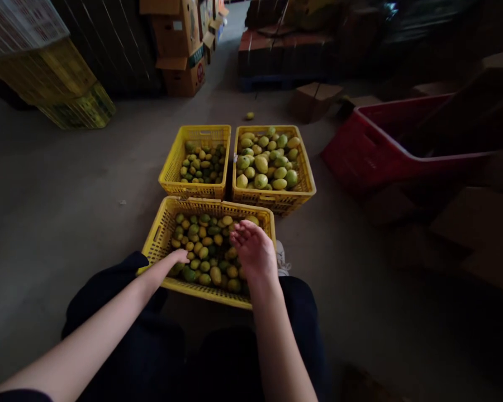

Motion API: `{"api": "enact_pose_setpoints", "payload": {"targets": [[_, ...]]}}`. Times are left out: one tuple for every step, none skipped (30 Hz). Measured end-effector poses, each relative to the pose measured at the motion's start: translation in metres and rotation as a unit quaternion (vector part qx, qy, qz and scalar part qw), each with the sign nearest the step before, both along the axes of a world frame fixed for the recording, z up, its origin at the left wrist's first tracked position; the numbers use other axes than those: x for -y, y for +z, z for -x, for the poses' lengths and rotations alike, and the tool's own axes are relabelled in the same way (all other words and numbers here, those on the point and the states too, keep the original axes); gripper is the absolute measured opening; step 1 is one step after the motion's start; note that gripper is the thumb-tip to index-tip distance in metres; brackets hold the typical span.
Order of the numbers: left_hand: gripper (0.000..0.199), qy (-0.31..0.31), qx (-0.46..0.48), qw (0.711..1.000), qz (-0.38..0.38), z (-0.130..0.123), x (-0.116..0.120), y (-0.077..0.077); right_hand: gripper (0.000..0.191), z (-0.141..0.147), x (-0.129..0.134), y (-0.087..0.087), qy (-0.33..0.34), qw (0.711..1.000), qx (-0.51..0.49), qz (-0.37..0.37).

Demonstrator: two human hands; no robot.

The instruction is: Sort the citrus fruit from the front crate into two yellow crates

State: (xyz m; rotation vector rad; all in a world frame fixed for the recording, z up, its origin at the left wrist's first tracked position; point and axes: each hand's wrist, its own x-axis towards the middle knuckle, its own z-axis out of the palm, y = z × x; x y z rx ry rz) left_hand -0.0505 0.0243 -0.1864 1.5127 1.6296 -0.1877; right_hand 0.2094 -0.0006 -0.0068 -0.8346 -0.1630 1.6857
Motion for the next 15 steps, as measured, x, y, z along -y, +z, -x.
{"api": "enact_pose_setpoints", "payload": {"targets": [[0.049,-0.003,-0.022,1.0,-0.001,-0.002,0.002,-0.006,0.005,-0.002,0.002,0.0,0.001,1.0,-0.01,0.005],[0.053,-0.008,-0.043,0.999,-0.003,-0.004,0.004,-0.012,0.005,-0.004,0.004,0.001,0.006,1.0,-0.019,0.01],[0.058,-0.014,-0.055,0.998,-0.01,-0.008,0.004,-0.019,0.005,-0.005,0.006,0.0,0.014,0.999,-0.027,0.016],[0.062,-0.022,-0.063,0.998,-0.016,-0.012,0.003,-0.025,0.005,-0.006,0.008,0.0,0.023,0.999,-0.033,0.024],[0.066,-0.034,-0.066,0.997,-0.019,-0.016,0.0,-0.031,0.005,-0.007,0.01,0.0,0.029,0.998,-0.038,0.034],[0.07,-0.049,-0.066,0.996,-0.017,-0.02,-0.003,-0.037,0.006,-0.007,0.011,-0.001,0.032,0.998,-0.043,0.045],[0.074,-0.065,-0.063,0.996,-0.011,-0.025,-0.007,-0.043,0.007,-0.008,0.012,-0.001,0.029,0.997,-0.047,0.056],[0.078,-0.081,-0.059,0.995,0.0,-0.028,-0.011,-0.048,0.008,-0.009,0.013,0.0,0.023,0.996,-0.048,0.064],[0.081,-0.093,-0.055,0.994,0.013,-0.032,-0.016,-0.052,0.009,-0.01,0.014,0.0,0.015,0.996,-0.048,0.07],[0.083,-0.101,-0.051,0.993,0.025,-0.034,-0.02,-0.056,0.009,-0.012,0.015,0.001,0.007,0.996,-0.048,0.074],[0.083,-0.104,-0.048,0.993,0.036,-0.036,-0.022,-0.058,0.009,-0.013,0.015,0.002,0.0,0.996,-0.047,0.077],[0.082,-0.105,-0.044,0.992,0.044,-0.037,-0.024,-0.059,0.008,-0.015,0.015,0.003,-0.005,0.996,-0.047,0.077],[0.078,-0.104,-0.037,0.993,0.049,-0.038,-0.025,-0.059,0.008,-0.016,0.016,0.004,-0.008,0.996,-0.045,0.076],[0.073,-0.103,-0.028,0.993,0.052,-0.038,-0.023,-0.059,0.007,-0.017,0.016,0.004,-0.01,0.996,-0.043,0.073],[0.065,-0.101,-0.014,0.993,0.053,-0.038,-0.021,-0.057,0.007,-0.017,0.016,0.005,-0.01,0.997,-0.039,0.069]]}}
